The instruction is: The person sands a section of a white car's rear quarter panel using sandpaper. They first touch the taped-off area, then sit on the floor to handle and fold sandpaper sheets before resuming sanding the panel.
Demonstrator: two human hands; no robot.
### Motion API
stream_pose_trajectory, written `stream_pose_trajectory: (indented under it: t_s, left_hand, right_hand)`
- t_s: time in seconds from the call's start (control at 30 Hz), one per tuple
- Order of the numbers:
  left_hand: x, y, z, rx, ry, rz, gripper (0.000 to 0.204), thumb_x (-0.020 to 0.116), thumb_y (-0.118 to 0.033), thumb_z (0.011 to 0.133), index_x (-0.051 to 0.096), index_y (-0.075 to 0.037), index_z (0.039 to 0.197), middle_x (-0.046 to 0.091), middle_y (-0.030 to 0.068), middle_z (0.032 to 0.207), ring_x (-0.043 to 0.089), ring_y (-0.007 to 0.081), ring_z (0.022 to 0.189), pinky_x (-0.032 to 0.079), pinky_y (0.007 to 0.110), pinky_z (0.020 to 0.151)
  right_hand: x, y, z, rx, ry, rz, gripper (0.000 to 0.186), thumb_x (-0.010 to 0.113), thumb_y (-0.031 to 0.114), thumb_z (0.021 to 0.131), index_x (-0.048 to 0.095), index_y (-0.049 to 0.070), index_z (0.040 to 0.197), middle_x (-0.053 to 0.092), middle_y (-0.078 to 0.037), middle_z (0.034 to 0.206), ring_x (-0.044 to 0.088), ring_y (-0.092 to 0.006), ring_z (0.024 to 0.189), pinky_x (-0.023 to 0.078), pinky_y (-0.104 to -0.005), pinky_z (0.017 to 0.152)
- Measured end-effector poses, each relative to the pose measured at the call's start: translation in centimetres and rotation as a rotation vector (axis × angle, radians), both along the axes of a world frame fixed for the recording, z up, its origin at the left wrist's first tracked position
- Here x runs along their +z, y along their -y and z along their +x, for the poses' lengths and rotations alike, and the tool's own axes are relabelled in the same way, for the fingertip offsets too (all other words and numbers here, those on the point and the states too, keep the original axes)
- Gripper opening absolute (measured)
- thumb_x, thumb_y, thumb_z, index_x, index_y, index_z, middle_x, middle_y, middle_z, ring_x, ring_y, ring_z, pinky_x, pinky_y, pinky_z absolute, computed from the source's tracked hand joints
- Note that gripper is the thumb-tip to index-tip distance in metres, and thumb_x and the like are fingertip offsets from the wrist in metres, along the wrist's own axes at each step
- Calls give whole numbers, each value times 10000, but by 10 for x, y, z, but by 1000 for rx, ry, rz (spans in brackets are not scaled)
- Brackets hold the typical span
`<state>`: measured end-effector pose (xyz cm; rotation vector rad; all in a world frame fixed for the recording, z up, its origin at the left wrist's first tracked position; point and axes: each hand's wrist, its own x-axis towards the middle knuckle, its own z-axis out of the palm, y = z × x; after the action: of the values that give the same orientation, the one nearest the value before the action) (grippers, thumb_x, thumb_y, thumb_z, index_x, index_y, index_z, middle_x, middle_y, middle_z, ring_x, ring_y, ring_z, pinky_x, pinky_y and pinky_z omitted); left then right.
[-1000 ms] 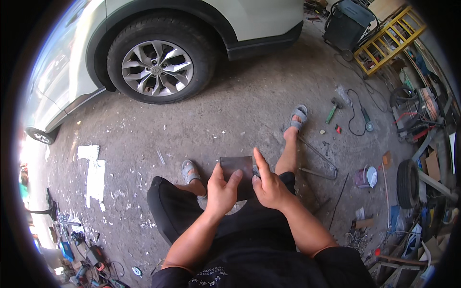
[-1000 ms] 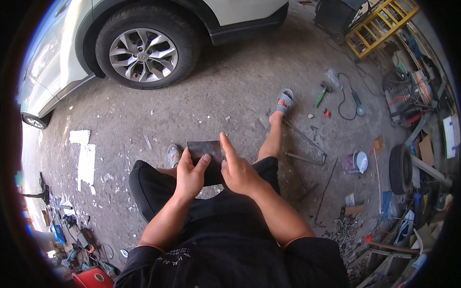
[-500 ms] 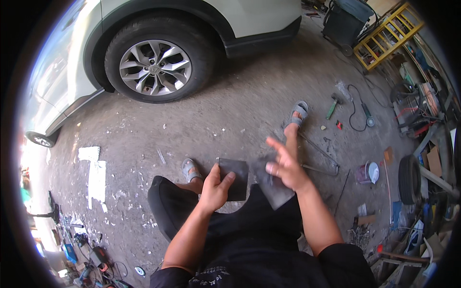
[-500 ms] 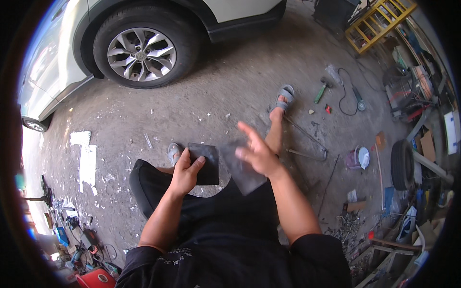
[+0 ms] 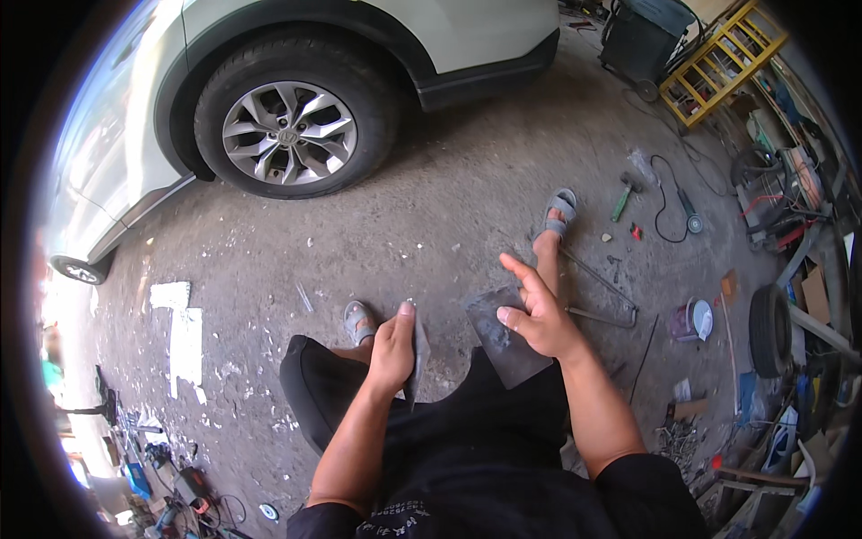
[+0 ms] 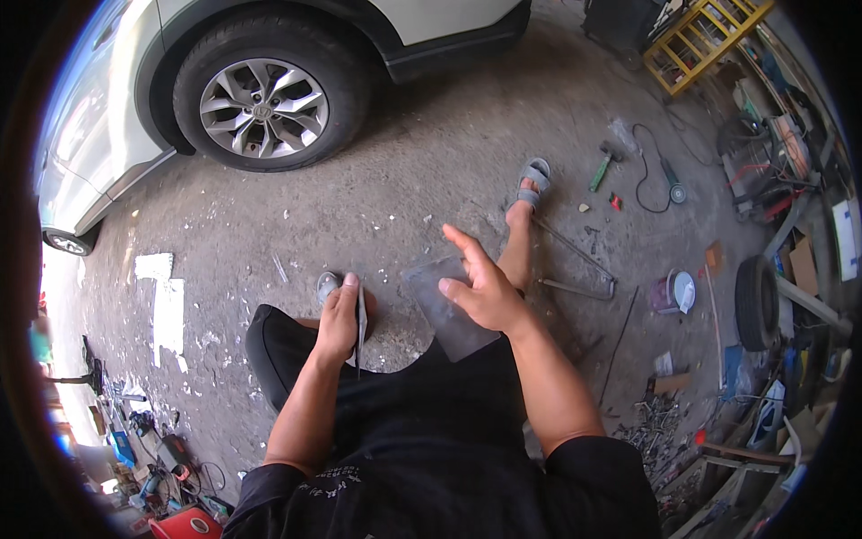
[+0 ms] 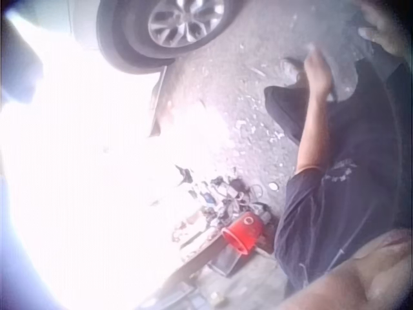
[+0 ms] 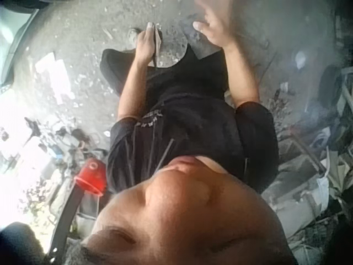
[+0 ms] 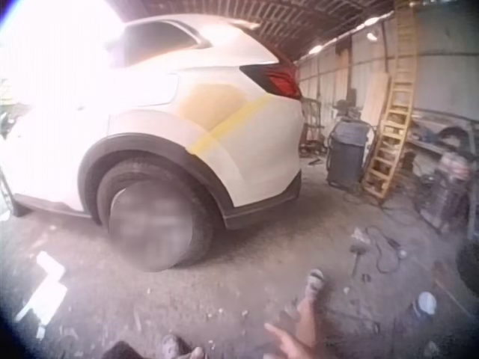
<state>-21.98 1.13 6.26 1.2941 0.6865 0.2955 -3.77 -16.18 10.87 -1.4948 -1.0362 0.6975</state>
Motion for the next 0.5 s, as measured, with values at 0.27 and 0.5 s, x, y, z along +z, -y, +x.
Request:
stream_pose_trajectory:
  t_s: [0.27,0.5]
  left_hand:
    - [8,13,19,-250,122,28,128,579,-118,924,571,8,951,601,6,827,534,59,771,447,209,691]
    - [1,9,4,-135,-15,-58,152,576,-127,927,604,17,889,597,-5,776,515,48,701,433,201,640]
  right_hand:
    - [-11,-3,-15,83,79,-133,694,604,48,826,262,38,1430,439,-180,1332,463,-252,1198,374,-365,978]
    - [-22,5,-11,62,-120,-111,622,599,-5,855,307,44,1402,502,-1,719,459,-51,638,396,-202,576]
